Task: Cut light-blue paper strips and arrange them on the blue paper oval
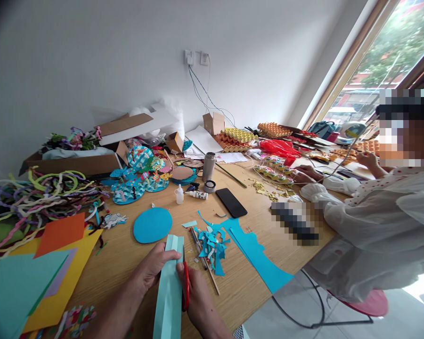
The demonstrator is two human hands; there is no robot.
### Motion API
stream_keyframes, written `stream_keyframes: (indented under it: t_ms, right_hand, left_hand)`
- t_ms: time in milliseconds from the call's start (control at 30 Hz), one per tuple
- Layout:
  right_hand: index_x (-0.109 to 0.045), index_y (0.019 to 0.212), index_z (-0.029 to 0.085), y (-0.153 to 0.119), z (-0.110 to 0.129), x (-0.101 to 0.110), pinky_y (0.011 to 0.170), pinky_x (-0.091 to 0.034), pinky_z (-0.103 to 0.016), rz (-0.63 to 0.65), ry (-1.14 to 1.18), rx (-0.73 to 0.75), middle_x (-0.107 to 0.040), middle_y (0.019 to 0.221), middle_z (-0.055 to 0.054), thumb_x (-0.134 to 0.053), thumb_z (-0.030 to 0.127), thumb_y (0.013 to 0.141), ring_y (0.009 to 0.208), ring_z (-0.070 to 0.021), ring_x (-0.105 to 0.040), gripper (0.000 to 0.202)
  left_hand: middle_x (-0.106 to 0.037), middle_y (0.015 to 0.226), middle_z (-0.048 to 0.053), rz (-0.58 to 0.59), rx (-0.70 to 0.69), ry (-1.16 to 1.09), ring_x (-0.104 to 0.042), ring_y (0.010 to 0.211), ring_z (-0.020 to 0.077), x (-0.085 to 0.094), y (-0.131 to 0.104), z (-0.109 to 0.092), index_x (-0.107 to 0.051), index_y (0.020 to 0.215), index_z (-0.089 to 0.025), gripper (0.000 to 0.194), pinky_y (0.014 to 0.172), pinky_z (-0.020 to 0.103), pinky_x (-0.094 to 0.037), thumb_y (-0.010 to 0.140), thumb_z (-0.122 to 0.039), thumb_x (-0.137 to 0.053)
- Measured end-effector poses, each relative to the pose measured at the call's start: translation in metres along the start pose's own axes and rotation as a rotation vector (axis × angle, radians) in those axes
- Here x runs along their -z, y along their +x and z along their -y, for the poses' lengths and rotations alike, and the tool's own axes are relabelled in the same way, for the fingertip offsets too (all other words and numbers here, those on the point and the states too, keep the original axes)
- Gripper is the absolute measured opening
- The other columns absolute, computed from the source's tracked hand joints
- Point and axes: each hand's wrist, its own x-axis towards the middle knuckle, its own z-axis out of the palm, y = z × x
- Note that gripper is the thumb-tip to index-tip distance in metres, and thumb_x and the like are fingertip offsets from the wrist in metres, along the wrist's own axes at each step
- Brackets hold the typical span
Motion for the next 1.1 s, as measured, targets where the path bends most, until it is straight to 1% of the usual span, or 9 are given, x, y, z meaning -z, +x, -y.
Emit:
stream_keyframes:
  t_ms: [133, 233, 400, 533, 767, 900, 1000, 1100]
  right_hand:
    - [-0.042, 0.065, 0.020, 0.001, 0.000, 0.002, 0.047, -0.027, -0.022, 0.022, 0.034, 0.024, -0.035, 0.060, 0.004, -0.041, 0.069, 0.083, 0.054, -0.0096, -0.030, 0.053]
    - [-0.044, 0.068, 0.019, 0.001, 0.002, 0.003, 0.047, -0.026, -0.022, 0.035, 0.064, 0.011, -0.035, 0.061, 0.004, -0.043, 0.068, 0.083, 0.055, -0.0096, -0.031, 0.051]
    - [-0.042, 0.067, 0.019, 0.001, 0.005, 0.001, 0.048, -0.025, -0.023, 0.023, 0.065, -0.011, -0.033, 0.061, 0.004, -0.043, 0.071, 0.080, 0.055, -0.0094, -0.029, 0.053]
    - [-0.041, 0.066, 0.020, 0.000, 0.007, -0.001, 0.048, -0.024, -0.023, 0.012, 0.062, -0.030, -0.033, 0.061, 0.004, -0.041, 0.074, 0.079, 0.055, -0.0091, -0.027, 0.056]
    - [-0.042, 0.067, 0.020, -0.002, 0.018, -0.001, 0.049, -0.025, -0.023, 0.024, 0.115, -0.061, -0.033, 0.061, 0.005, -0.040, 0.078, 0.076, 0.055, -0.0093, -0.028, 0.059]
    - [-0.043, 0.067, 0.020, -0.001, 0.020, -0.002, 0.049, -0.026, -0.023, 0.013, 0.104, -0.058, -0.035, 0.061, 0.004, -0.039, 0.078, 0.075, 0.055, -0.0096, -0.029, 0.059]
    - [-0.041, 0.064, 0.021, -0.001, 0.018, -0.002, 0.048, -0.028, -0.023, -0.015, 0.087, -0.052, -0.033, 0.058, 0.005, -0.039, 0.077, 0.077, 0.053, -0.0095, -0.029, 0.058]
    - [-0.039, 0.062, 0.021, -0.001, 0.012, -0.001, 0.045, -0.029, -0.022, 0.000, 0.092, -0.059, -0.033, 0.054, 0.006, -0.039, 0.077, 0.078, 0.048, -0.0086, -0.031, 0.058]
  left_hand:
    - [-0.064, 0.061, 0.001, -0.042, 0.021, 0.000, -0.059, 0.061, 0.0182, 0.000, 0.000, 0.000, -0.059, 0.070, -0.016, 0.022, 0.056, 0.028, -0.045, 0.052, -0.021, -0.069]
    - [-0.065, 0.062, 0.001, -0.069, 0.039, 0.002, -0.060, 0.064, 0.0199, -0.001, 0.000, 0.000, -0.058, 0.072, -0.016, 0.024, 0.057, 0.029, -0.046, 0.052, -0.020, -0.070]
    - [-0.067, 0.065, 0.002, -0.059, 0.049, 0.002, -0.061, 0.066, 0.0209, -0.001, 0.000, 0.001, -0.059, 0.076, -0.015, 0.026, 0.059, 0.030, -0.047, 0.053, -0.020, -0.069]
    - [-0.066, 0.063, 0.002, -0.047, 0.052, 0.006, -0.060, 0.063, 0.0197, -0.001, -0.001, 0.000, -0.059, 0.075, -0.015, 0.025, 0.058, 0.029, -0.046, 0.052, -0.020, -0.068]
    - [-0.065, 0.062, 0.001, -0.061, 0.051, 0.000, -0.060, 0.063, 0.0195, -0.001, -0.001, 0.000, -0.058, 0.076, -0.015, 0.027, 0.057, 0.030, -0.047, 0.052, -0.021, -0.069]
    - [-0.064, 0.061, 0.001, -0.070, 0.058, -0.005, -0.059, 0.061, 0.0194, 0.000, 0.000, 0.001, -0.057, 0.076, -0.016, 0.029, 0.057, 0.030, -0.046, 0.051, -0.021, -0.071]
    - [-0.064, 0.061, 0.001, -0.049, 0.062, -0.021, -0.059, 0.060, 0.0189, -0.001, -0.001, 0.000, -0.058, 0.075, -0.015, 0.030, 0.057, 0.029, -0.046, 0.050, -0.023, -0.074]
    - [-0.065, 0.062, 0.002, 0.017, 0.048, -0.053, -0.060, 0.060, 0.0190, -0.002, -0.002, -0.003, -0.062, 0.075, -0.014, 0.031, 0.057, 0.029, -0.046, 0.051, -0.027, -0.076]
